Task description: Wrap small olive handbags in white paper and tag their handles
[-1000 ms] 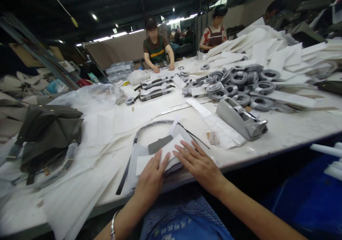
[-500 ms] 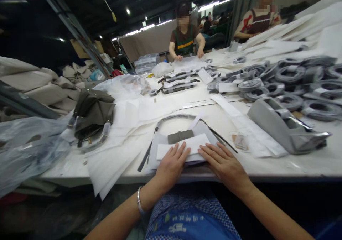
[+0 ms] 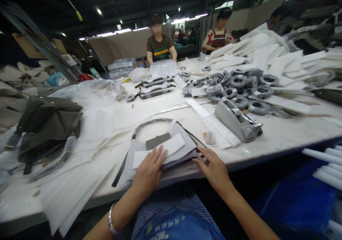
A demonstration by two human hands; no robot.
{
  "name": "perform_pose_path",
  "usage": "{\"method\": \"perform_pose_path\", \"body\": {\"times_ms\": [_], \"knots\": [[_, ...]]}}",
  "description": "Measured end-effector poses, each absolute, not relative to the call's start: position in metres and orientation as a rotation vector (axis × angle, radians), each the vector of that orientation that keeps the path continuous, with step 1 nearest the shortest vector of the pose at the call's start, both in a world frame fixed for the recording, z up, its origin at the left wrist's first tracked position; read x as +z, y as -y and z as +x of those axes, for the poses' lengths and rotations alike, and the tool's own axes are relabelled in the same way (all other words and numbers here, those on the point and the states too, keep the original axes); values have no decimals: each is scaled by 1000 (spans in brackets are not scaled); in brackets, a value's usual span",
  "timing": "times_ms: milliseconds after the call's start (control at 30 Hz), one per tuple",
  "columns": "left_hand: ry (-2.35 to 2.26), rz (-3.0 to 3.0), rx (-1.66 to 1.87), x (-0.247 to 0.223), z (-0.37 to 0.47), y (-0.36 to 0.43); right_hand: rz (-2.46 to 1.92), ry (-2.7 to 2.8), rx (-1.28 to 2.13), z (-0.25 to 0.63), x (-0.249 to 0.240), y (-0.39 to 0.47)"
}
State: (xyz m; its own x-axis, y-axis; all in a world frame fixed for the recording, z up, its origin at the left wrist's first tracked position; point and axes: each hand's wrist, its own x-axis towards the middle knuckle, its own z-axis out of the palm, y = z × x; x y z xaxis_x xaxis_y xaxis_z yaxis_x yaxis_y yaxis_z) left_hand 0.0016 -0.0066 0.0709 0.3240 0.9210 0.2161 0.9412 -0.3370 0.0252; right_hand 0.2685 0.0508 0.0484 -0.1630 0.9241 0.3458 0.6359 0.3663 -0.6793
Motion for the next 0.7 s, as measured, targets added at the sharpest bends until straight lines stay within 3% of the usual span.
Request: {"method": "perform_pose_path", "body": {"times_ms": [233,533,700], "knots": [[1722,-2463,-283,74,1,6,-1310,1807,636,261,48,-65],[1681,-2455,-266,74,0,4,-1320,1794,565,271,43,-70],[1670,-2416,-250,64,2,4,-1306,1855,156,268,57,-57]]}}
